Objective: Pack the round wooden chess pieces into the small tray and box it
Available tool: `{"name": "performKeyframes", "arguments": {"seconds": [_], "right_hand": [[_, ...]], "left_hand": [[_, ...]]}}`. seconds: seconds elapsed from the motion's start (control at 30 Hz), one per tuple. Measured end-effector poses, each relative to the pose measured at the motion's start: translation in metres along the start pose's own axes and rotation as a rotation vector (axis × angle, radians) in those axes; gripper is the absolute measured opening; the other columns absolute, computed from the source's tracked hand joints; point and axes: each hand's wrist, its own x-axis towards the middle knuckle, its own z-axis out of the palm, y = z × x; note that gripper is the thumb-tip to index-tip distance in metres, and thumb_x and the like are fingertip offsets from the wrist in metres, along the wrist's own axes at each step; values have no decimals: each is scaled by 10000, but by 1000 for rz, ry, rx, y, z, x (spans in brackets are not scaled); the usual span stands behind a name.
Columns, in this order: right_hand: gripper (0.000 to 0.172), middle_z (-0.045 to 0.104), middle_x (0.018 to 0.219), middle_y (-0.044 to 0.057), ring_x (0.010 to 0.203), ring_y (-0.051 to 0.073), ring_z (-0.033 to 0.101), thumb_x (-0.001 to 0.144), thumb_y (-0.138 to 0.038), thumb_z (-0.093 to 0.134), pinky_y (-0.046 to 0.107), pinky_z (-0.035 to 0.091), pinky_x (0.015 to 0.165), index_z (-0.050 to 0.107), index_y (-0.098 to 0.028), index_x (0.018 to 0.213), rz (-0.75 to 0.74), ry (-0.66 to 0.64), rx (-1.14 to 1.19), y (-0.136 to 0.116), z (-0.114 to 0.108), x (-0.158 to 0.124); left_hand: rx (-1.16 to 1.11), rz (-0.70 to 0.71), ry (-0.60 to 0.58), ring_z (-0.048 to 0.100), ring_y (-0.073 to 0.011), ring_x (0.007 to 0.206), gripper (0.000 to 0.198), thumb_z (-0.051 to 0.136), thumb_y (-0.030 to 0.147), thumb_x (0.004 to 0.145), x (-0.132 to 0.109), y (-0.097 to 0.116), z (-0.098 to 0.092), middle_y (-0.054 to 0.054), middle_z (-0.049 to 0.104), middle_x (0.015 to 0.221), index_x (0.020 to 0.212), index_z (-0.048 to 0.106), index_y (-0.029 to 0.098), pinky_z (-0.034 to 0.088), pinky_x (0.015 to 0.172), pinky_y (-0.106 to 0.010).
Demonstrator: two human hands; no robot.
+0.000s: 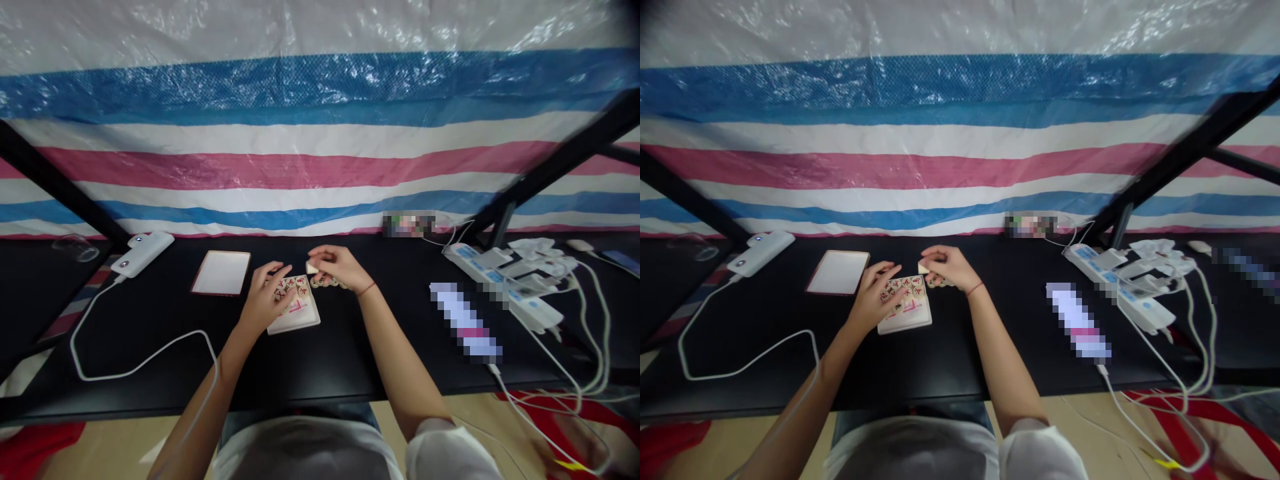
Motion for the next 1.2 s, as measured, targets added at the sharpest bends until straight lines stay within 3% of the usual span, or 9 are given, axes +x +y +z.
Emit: {"name": "performKeyframes", "arguments": {"seconds": [0.07,0.2,0.43,0.63,0.77,0.87,1.0,1.1,1.2], "right_hand": [[407,691,821,33,549,129,663,689,-395,771,208,526,437,650,-161,998,-38,-100,141,-1,17,-11],[335,682,868,10,566,105,661,698,-377,772,204,553,475,652,-173,935,-67,-134,271,6,40,-21],[316,661,922,1,725,130,697,641,-369,823,243,584,665,653,-185,834,-63,85,444,23,31,-20],[323,665,985,8,863,181,702,570,-286,867,294,558,777,666,-198,807,-90,158,506,32,23,-25],[363,679,873,-1,804,163,696,610,-312,841,320,557,787,664,-204,908,-67,124,454,32,23,-30],[411,662,829,-15,705,134,667,655,-366,807,259,540,623,625,-215,991,-80,115,383,30,25,-31],[361,607,718,-44,519,76,531,738,-409,737,202,414,476,583,-217,1002,-167,106,186,32,29,-39],[267,592,705,-32,490,72,454,825,-402,646,213,378,479,612,-204,1000,-259,120,-57,34,33,-50],[186,631,745,1,575,111,513,887,-324,558,245,423,575,644,-200,996,-350,83,-352,32,37,-61]], "left_hand": [[-41,18,-75,534,-229,1171,439,573,337,890,5,4,3,-111,509,1267,1311,510,230,474,991,-379],[-110,-23,-92,601,-189,1066,295,530,304,919,2,5,9,-79,568,1159,1204,573,244,500,938,-337],[-232,-92,32,609,-159,894,138,628,245,818,-10,3,10,-39,589,958,922,547,205,506,800,-298],[-7,59,-262,604,-184,939,105,674,270,787,-13,2,9,-3,662,879,786,584,216,385,904,-360],[141,85,-328,561,-223,1033,76,682,263,766,-15,5,9,4,692,873,748,618,226,304,919,-401],[182,100,-327,538,-230,1031,93,681,244,755,-15,6,8,2,696,879,694,616,218,288,891,-408],[208,86,-309,524,-226,997,109,676,256,754,-16,4,9,-9,677,937,664,626,219,295,859,-406],[243,50,-314,517,-229,993,99,675,302,748,-17,1,9,-30,653,981,704,641,220,309,866,-407],[298,21,-320,494,-262,1071,164,681,364,733,-18,0,8,-50,637,1057,825,658,230,295,939,-443]]}}
